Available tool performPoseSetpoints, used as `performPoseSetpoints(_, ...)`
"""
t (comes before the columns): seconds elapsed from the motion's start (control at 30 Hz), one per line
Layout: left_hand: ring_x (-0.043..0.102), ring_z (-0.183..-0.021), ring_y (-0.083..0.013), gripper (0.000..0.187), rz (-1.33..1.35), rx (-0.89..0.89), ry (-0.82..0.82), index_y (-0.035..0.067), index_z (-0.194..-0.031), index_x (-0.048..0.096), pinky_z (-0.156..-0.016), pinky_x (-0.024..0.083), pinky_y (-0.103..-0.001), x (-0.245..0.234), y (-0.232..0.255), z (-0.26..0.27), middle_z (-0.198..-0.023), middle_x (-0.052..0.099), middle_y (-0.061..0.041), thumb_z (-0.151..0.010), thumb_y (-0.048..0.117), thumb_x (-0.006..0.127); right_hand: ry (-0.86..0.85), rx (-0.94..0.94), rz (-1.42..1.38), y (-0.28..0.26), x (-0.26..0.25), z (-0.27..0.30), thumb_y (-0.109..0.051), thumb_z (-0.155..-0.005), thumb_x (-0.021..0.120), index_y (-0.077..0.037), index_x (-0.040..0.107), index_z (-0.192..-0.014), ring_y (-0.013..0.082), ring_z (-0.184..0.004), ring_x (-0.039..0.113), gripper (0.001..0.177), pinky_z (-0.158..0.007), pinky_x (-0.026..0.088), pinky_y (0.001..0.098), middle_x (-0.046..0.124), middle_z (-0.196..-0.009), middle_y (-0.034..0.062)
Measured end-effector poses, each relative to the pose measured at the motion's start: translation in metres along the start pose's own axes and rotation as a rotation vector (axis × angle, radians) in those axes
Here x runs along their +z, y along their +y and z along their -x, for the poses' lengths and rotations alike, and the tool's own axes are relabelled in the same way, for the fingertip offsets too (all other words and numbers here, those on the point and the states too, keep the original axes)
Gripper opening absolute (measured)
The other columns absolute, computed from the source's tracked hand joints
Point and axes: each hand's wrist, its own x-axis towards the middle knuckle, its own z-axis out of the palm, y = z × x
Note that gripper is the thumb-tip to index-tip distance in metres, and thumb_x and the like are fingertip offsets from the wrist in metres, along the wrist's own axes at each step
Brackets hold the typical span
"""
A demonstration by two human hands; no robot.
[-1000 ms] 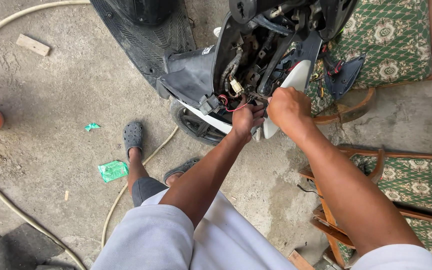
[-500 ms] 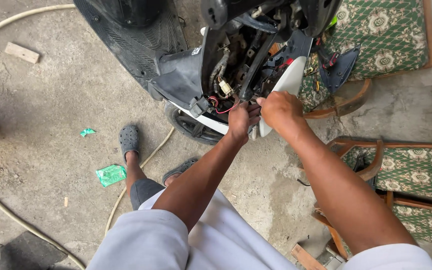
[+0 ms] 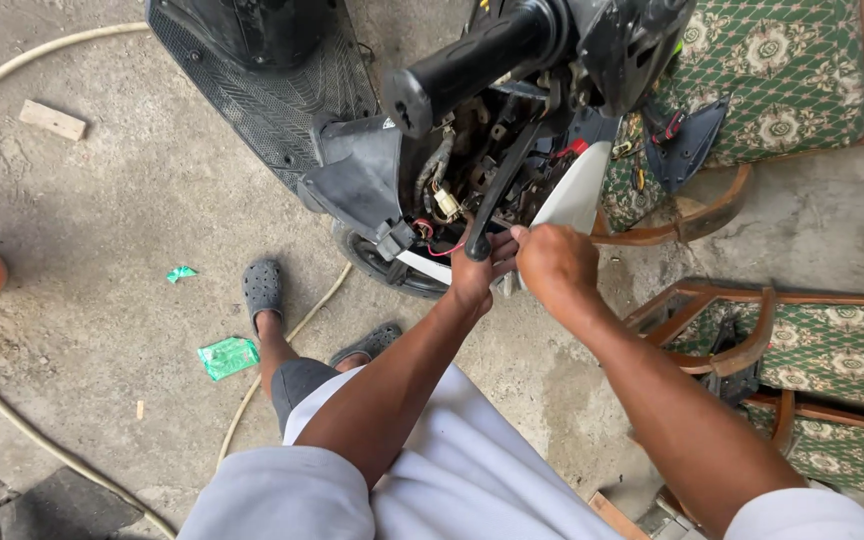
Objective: Repairing the electrical components and front panel of a scooter, including testing the battery and wire connections.
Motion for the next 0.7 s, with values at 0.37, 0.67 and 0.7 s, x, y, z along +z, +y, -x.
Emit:
performPoseSetpoints(0.37,0.067,-0.072,-0.0192,0.038,0.04,0.035,0.073,0.004,-0.116,0.054,-0.068,0.057,-0.036,-0.016,-0.026,-0.023,-0.102,0.075,-0.015,-0.107,0.038,0.042,0.071,0.049,-0.085,0.025,0.074,0.016,-0.039,-0.104,0.051,-0.006,0.074,-0.087,0.048,-0.077,0.071,0.044,-0.07,0.056,0.0577,0.071,-0.079,0.0264)
performPoseSetpoints(0.67,0.07,-0.084,-0.0223,0.04,-0.027,0.017,0.084,-0.003,-0.124,0.061,-0.076,0.06,-0.036,-0.008,0.004,-0.005,-0.106,0.072,-0.015,-0.111,0.032,0.047,0.004,0.027,-0.214,0.014,0.045,0.033,-0.041,-0.106,0.046,-0.009,0.069,-0.101,0.0474,-0.082,0.069,0.04,-0.072,0.053,0.0579,0.072,-0.085,0.0228)
performPoseSetpoints(0.7,0.072,-0.088,-0.0251,0.041,-0.036,-0.032,0.134,0.0,-0.125,0.058,-0.079,0.061,-0.038,-0.005,0.017,0.005,-0.109,0.071,-0.015,-0.11,0.035,0.046,-0.004,0.031,-0.244,0.009,0.043,0.036,-0.042,-0.106,0.047,-0.01,0.069,-0.101,0.0476,-0.084,0.068,0.039,-0.074,0.052,0.0582,0.072,-0.086,0.0225)
